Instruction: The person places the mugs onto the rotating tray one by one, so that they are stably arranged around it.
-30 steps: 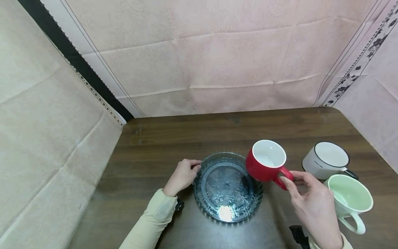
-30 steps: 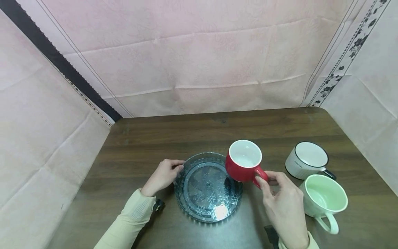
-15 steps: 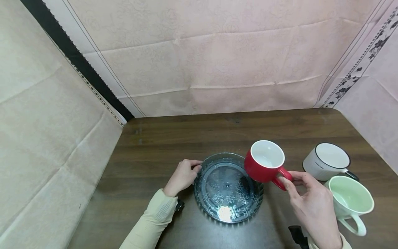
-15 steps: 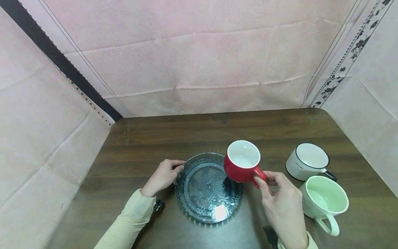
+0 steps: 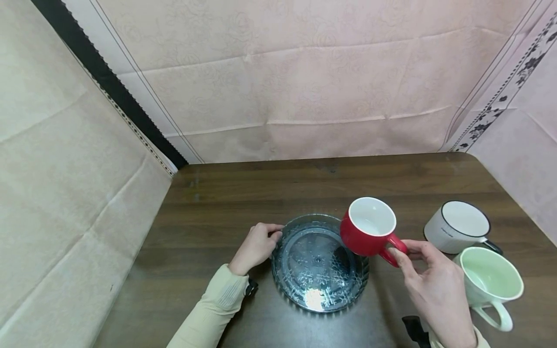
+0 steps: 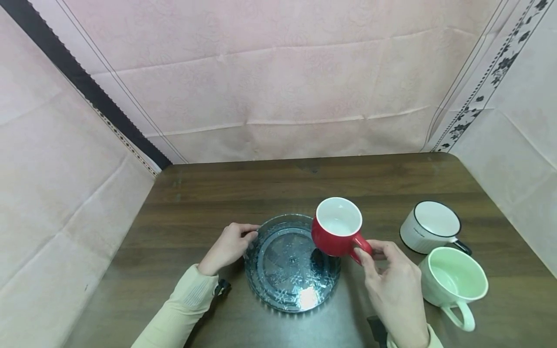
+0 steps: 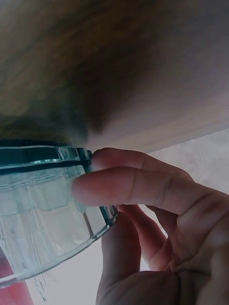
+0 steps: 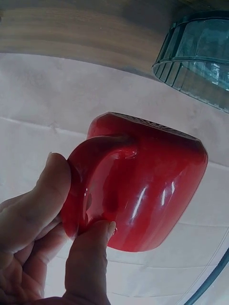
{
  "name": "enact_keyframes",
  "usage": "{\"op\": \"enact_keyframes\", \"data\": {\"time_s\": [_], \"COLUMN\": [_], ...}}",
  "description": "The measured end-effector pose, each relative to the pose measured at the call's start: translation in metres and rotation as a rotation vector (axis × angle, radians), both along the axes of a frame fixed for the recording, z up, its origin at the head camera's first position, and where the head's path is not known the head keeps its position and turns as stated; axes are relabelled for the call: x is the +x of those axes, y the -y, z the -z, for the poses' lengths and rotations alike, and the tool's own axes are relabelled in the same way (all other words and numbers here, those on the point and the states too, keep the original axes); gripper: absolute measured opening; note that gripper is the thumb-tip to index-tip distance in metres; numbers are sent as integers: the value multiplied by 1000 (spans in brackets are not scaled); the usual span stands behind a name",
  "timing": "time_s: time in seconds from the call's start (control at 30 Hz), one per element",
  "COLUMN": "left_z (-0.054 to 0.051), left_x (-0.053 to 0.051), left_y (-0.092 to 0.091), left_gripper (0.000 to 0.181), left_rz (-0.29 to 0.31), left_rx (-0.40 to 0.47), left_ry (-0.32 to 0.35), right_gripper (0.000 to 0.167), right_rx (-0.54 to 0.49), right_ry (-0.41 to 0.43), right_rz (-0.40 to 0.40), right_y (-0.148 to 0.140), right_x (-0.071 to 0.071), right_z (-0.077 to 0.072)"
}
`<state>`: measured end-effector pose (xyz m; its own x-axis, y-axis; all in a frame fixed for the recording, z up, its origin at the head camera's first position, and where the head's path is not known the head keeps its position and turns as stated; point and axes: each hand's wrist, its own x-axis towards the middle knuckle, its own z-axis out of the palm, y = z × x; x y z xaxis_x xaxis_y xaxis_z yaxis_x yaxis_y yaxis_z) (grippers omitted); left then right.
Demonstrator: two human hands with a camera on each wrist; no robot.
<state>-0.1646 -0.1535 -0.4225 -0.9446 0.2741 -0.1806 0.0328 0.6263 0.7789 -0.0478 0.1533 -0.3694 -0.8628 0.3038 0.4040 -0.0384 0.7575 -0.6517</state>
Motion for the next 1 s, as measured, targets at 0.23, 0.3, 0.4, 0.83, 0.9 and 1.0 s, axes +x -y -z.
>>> {"op": "enact_keyframes", "data": {"time_s": [0.23, 0.3, 0.4, 0.83, 0.9, 1.0], "left_z": [0, 0, 0, 2, 2, 1], "left_x": [0, 0, 1, 1, 1, 1], "left_y": [0, 0, 0, 0, 0, 0], "left_gripper": [32, 32, 32, 32, 32, 32], "left_rz": [0, 1, 3, 3, 1, 1], "left_rx": [-2, -2, 3, -2, -3, -2], "left_ry": [-10, -10, -9, -8, -10, -12], "right_gripper": [31, 31, 32, 30, 30, 31], "right_rx": [-1, -3, -5, -4, -7, -11], "right_ry": [7, 18, 37, 47, 51, 62], "right_rz": [0, 4, 6, -3, -5, -7], "right_y": [1, 1, 1, 3, 4, 5], "right_x": [0, 0, 0, 0, 0, 0], "right_z": [-1, -1, -1, -2, -2, -3]}}
